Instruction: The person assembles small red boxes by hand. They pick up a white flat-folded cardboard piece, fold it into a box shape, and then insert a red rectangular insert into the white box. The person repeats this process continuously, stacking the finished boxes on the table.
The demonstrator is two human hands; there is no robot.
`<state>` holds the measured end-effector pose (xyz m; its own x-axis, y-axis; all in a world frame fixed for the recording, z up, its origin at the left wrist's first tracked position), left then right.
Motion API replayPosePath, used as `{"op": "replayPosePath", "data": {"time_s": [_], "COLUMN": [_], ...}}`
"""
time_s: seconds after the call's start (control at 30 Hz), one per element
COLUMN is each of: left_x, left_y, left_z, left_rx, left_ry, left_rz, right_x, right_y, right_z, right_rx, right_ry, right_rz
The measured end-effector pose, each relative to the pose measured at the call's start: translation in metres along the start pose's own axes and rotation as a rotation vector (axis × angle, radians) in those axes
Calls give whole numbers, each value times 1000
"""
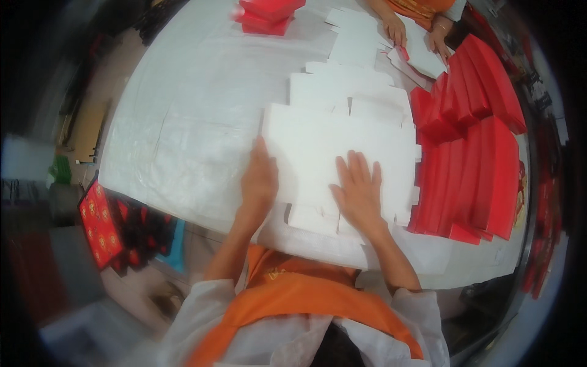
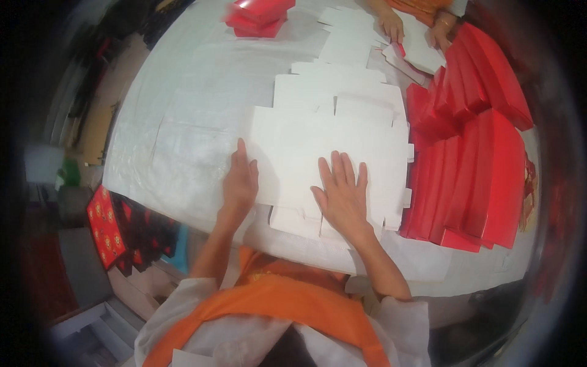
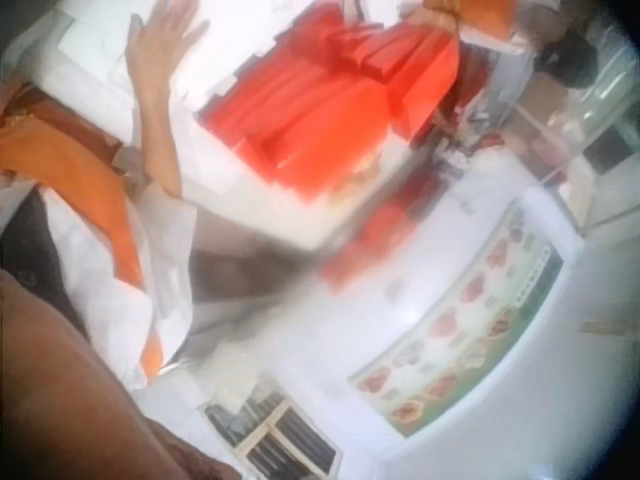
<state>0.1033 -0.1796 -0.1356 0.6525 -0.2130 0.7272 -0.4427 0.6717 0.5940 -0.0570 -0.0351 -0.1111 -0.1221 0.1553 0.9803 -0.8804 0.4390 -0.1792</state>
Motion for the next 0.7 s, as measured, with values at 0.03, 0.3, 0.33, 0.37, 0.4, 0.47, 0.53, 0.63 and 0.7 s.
{"op": "replayPosePath", "data": {"time_s": [0.03, 0.3, 0.33, 0.37, 0.4, 0.47, 0.53, 0.63, 0.7], "left_x": [-1, 3, 1, 0, -2, 0, 6, 18, 38], "left_y": [-1, -1, -6, -18, -37, -49, -43, 12, 50], "left_z": [0, 7, 8, 7, 6, 15, 30, 41, 42], "left_rx": [-14, 41, 5, -8, -23, -23, -1, -254, -462], "left_ry": [-28, 48, 77, 104, 129, 47, -160, 206, 260], "left_rz": [31, -84, -93, -168, -243, -220, -12, 305, 307], "right_x": [0, 0, 1, 1, 2, 2, 1, -1, -1], "right_y": [0, -2, -2, -3, -4, -5, -4, 2, 4], "right_z": [0, 1, 1, 1, 1, -1, -2, 1, 0], "right_rx": [1, -3, -5, -5, -6, 11, 6, -31, -53], "right_ry": [-2, -12, -13, -14, -15, 7, 12, 25, 50], "right_rz": [-3, -8, -10, -7, -4, 19, 33, 51, 90]}}
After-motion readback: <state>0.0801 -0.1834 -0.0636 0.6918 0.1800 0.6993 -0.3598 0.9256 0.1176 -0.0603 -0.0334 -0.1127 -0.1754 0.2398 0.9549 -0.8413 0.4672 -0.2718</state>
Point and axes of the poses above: each hand's wrist, its own z-axis towards the middle knuckle, its own x-axis out of the back of the hand, y = z × x, the point moved 1 cm from there along z, towards the middle knuckle, and after that the axes turned 10 degrees about -x, right-handed, at the moved point
